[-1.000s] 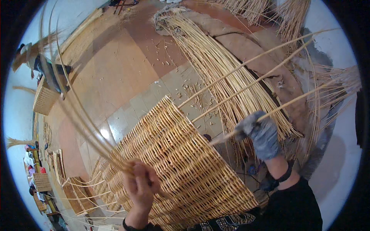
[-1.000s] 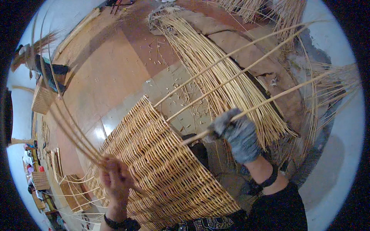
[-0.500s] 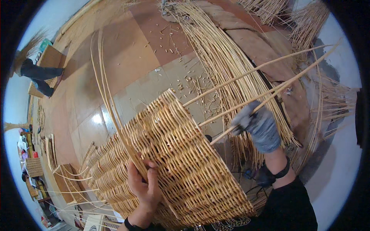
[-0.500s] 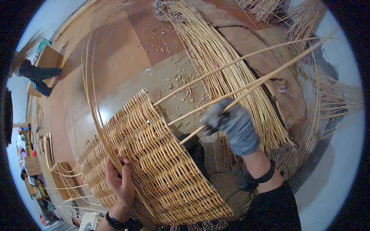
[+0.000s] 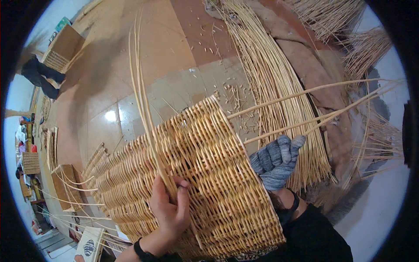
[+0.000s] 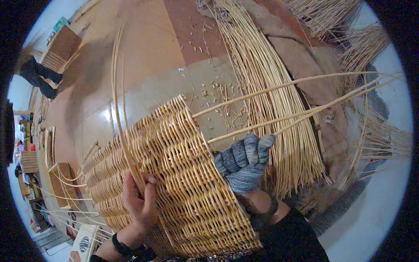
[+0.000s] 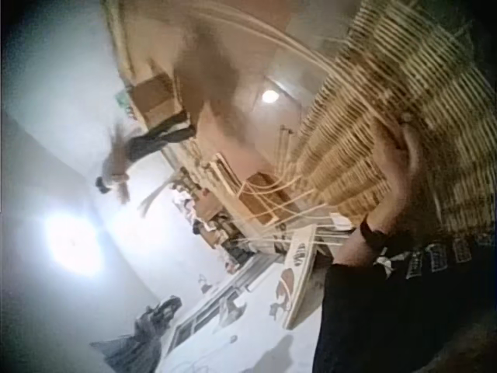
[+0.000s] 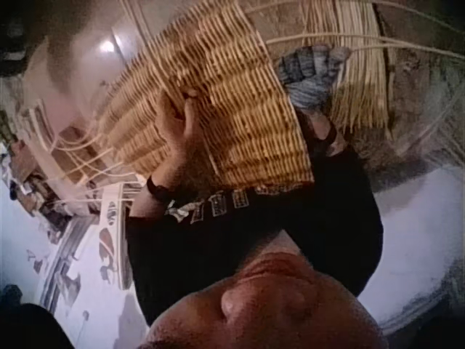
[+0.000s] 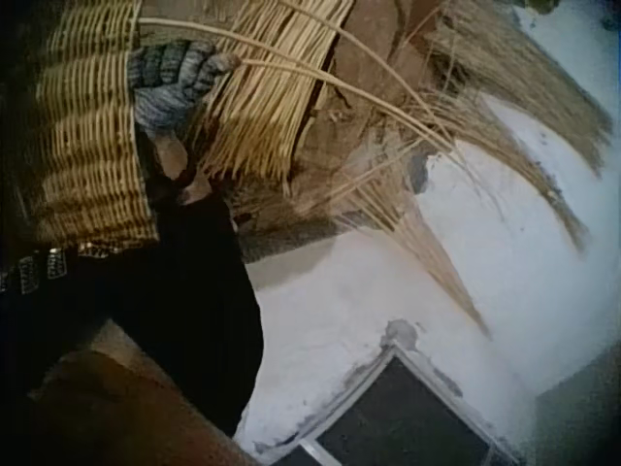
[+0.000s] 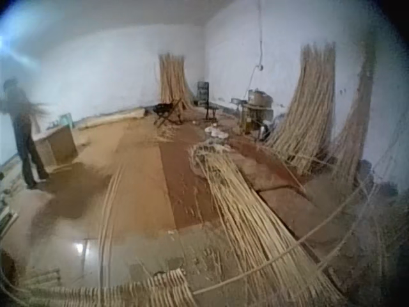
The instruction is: Weave together long, flexible strips of wood or bamboo to construct a basket.
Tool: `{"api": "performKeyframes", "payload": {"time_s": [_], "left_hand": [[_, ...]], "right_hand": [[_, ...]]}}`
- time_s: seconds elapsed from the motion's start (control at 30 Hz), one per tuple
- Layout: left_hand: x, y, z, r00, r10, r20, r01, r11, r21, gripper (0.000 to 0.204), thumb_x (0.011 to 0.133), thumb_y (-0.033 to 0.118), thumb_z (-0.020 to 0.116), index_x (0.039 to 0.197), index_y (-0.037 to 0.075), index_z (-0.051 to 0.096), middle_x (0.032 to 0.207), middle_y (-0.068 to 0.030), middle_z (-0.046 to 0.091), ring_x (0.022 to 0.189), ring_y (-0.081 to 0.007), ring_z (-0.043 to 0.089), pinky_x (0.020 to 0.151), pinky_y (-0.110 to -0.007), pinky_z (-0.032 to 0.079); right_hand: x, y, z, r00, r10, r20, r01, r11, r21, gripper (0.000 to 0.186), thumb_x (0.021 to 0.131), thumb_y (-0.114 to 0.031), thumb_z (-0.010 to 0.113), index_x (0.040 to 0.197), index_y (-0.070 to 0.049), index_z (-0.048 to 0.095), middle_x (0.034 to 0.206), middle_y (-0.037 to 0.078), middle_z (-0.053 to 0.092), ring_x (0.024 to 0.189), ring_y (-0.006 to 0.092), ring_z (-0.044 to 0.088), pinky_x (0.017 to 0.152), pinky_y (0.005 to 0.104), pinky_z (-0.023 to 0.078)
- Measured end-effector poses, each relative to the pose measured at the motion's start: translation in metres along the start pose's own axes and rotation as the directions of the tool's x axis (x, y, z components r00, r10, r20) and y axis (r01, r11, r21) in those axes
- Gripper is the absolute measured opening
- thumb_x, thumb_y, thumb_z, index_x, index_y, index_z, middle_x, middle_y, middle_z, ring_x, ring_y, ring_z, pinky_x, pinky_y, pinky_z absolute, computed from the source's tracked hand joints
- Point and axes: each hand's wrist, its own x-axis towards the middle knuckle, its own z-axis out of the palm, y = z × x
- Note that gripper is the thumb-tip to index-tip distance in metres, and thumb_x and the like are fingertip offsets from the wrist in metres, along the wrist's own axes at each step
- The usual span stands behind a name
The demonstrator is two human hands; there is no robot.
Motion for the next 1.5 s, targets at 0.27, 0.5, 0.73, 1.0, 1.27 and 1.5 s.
{"api": "performKeyframes", "payload": {"time_s": [0.27,0.5,0.73,1.0,1.27,1.5], "left_hand": [[-0.004,0.004,-0.003,0.999,-0.018,-0.047,0.018,1.0,0.013,0.015,0.089,0.01,0.043,0.097,-0.001,0.049,0.074,-0.0059,0.06,0.055,-0.0121,0.05,0.053,-0.023,0.04],[-0.014,0.042,-0.004,0.995,-0.077,0.062,0.098,0.83,-0.549,0.015,0.092,0.013,0.04,0.101,0.003,0.046,0.091,-0.0069,0.059,0.074,-0.0085,0.05,0.066,-0.021,0.042],[-0.033,0.106,0.009,0.917,-0.209,0.338,0.39,0.642,-0.66,0.022,0.089,0.005,0.042,0.11,-0.001,0.039,0.101,-0.0135,0.056,0.07,-0.0144,0.057,0.062,-0.025,0.05],[-0.04,0.035,-0.007,0.99,0.086,0.108,-0.076,0.993,-0.095,0.043,0.084,0.001,0.046,0.126,0.001,0.035,0.104,-0.0156,0.05,0.074,-0.0185,0.054,0.057,-0.026,0.045],[-0.033,0.036,0.0,0.921,0.191,0.341,-0.306,0.894,0.326,0.069,0.062,0.029,0.072,0.12,0.002,0.046,0.112,-0.0159,0.046,0.106,-0.0339,0.038,0.094,-0.045,0.025],[-0.033,0.032,0.004,0.929,0.191,0.318,-0.297,0.895,0.331,0.064,0.062,0.024,0.071,0.117,0.001,0.048,0.11,-0.0166,0.047,0.104,-0.0342,0.041,0.093,-0.044,0.028]], "right_hand": [[-0.058,-0.069,0.049,0.827,0.202,-0.525,0.116,0.852,0.51,0.039,0.09,-0.04,0.036,0.072,-0.007,0.049,0.06,0.003,0.045,0.061,0.0189,0.048,0.073,0.0394,0.042],[-0.088,-0.074,0.087,0.693,0.395,-0.604,-0.699,0.573,-0.428,0.025,0.09,-0.023,0.042,0.088,-0.003,0.056,0.072,0.007,0.056,0.068,0.0175,0.058,0.057,0.0264,0.049],[-0.083,-0.036,0.153,0.734,0.534,-0.42,-0.473,-0.044,-0.88,0.018,0.085,-0.016,0.053,0.086,0.002,0.057,0.077,0.007,0.06,0.067,0.0148,0.058,0.055,0.0222,0.049],[-0.074,-0.063,0.13,0.981,0.097,-0.166,-0.19,0.367,-0.911,0.017,0.082,-0.018,0.059,0.084,-0.001,0.056,0.075,0.01,0.062,0.064,0.0169,0.061,0.056,0.0237,0.05],[-0.07,-0.111,0.048,0.952,-0.132,-0.277,-0.263,0.117,-0.958,0.015,0.077,-0.014,0.065,0.077,-0.004,0.053,0.073,0.012,0.062,0.068,0.0199,0.063,0.066,0.0296,0.051],[-0.058,-0.108,0.049,0.945,-0.13,-0.302,-0.228,0.402,-0.887,0.017,0.077,-0.013,0.064,0.073,-0.003,0.05,0.074,0.014,0.061,0.064,0.0223,0.062,0.054,0.0294,0.054]]}}
